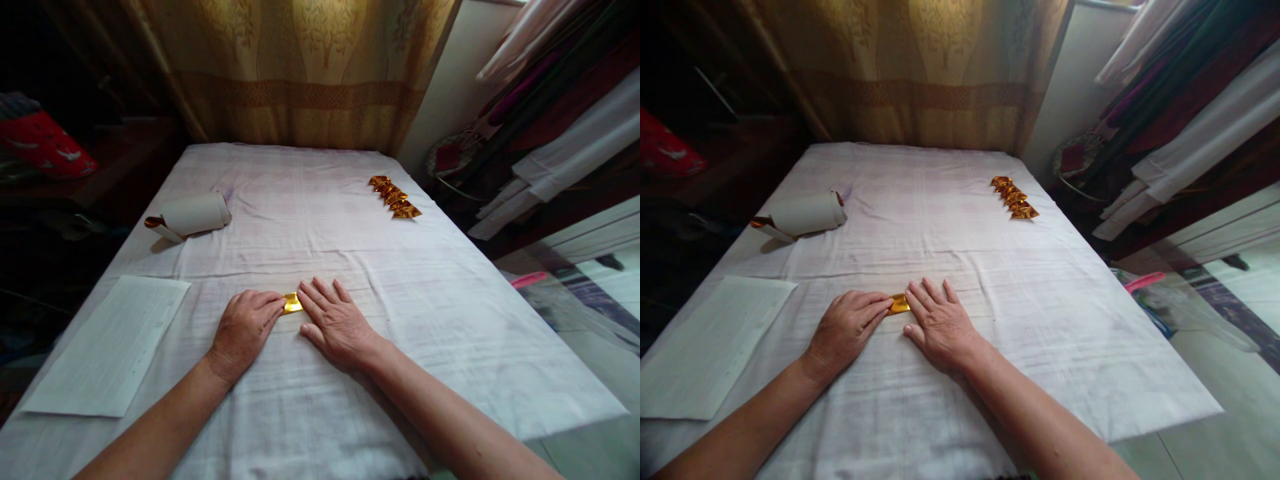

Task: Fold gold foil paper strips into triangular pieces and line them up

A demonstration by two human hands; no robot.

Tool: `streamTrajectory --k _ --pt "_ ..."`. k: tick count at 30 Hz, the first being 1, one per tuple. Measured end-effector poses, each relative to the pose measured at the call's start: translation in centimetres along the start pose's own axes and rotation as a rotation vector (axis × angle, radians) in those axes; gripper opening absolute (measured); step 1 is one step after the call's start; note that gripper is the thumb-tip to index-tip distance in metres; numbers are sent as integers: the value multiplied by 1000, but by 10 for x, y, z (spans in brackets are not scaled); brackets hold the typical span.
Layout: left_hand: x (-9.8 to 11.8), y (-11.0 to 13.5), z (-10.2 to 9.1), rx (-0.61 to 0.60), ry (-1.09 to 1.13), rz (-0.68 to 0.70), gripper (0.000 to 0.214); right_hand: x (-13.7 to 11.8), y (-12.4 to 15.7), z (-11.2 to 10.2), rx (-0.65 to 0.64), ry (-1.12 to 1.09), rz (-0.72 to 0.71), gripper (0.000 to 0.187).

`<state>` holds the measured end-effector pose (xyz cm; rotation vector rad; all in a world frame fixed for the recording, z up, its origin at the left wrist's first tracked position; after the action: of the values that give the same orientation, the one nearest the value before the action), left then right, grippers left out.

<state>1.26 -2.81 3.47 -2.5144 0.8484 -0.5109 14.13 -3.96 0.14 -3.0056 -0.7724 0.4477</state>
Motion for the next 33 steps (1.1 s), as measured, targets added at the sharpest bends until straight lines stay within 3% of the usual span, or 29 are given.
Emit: streamTrajectory --k 5,10,17,24,33 --pt "11 2 -1 -14 -61 51 28 1 1 -1 2 23 14 62" --pt "25 7 10 -122 -60 83 41 2 1 1 18 33 23 64" --pt "15 26 20 -277 -141 177 56 4 2 0 22 35 35 66" --pt "-3 38 13 -305 -152 200 56 4 2 -1 29 44 45 67" --pt "3 33 9 -251 -156 191 53 3 2 -4 82 57 44 70"
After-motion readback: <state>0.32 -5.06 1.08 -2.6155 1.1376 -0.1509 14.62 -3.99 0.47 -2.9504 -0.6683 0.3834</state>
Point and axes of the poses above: each hand's wrist, its own y-axis away from the middle knuckle, its own z-axis out of the palm, x = y × z, the point moved 9 cm from there along -y, towards the middle knuckle, and after that the axes turned 8 degrees about x, right-handed, at the moved point
